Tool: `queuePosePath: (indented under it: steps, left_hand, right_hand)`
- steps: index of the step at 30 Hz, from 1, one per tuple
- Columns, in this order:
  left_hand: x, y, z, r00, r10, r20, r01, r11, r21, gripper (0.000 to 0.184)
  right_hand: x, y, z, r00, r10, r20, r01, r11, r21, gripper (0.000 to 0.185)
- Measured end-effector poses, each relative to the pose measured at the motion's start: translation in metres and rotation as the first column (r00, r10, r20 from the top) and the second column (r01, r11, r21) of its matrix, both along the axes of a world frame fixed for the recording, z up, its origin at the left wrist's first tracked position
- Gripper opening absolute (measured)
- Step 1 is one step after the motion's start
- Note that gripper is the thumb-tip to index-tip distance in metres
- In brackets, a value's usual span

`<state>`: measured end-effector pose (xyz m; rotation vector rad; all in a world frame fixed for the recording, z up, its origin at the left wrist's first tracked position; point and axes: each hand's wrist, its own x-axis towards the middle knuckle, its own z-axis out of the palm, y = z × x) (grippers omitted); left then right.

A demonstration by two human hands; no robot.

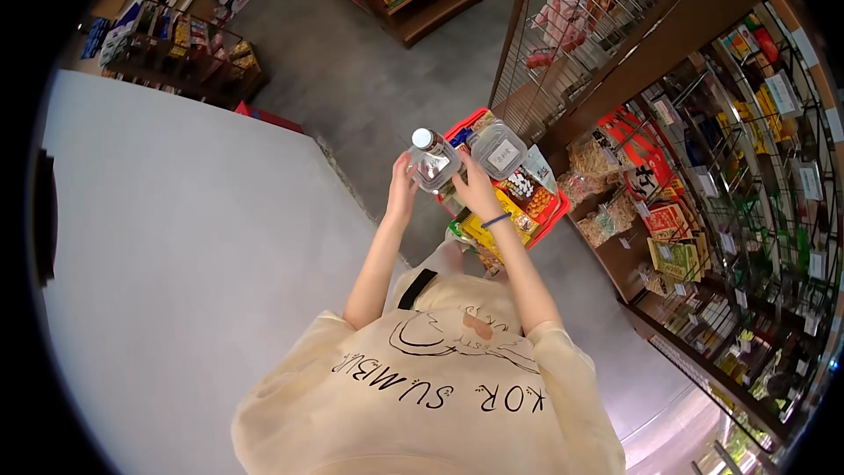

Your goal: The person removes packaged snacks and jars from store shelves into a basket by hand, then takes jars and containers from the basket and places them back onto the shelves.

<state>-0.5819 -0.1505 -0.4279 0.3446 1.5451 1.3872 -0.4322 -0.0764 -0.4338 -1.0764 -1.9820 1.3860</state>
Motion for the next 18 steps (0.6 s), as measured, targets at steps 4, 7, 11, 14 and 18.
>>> queuePosePath:
  steps: [4,7,11,14,18]
  left_hand:
    - [-0.009,0.018,-0.012,0.991,0.062,0.118,-0.069,0.996,0.061,0.059]
    - [-0.011,0.029,-0.009,0.974,0.070,0.215,-0.078,0.997,0.026,0.068]
    - [-0.009,0.037,-0.021,0.973,0.009,0.230,-0.019,0.999,0.040,0.062]
    - [-0.010,0.038,-0.002,0.970,-0.034,0.239,0.049,0.997,-0.059,0.061]
    - [-0.005,0.042,-0.038,0.951,-0.044,0.307,0.025,0.998,0.063,0.059]
  right_hand:
    - [-0.040,0.009,-0.012,0.982,-0.150,-0.111,0.138,0.985,-0.106,0.046]
    - [-0.067,0.009,-0.017,0.961,-0.253,-0.108,0.228,0.953,-0.200,0.051]
    - [-0.081,0.007,-0.027,0.940,-0.330,-0.085,0.285,0.899,-0.334,0.059]
    - [-0.082,0.005,-0.018,0.936,-0.347,-0.056,0.303,0.877,-0.372,0.059]
    - [-0.083,-0.001,0.002,0.915,-0.401,-0.048,0.353,0.851,-0.389,0.058]
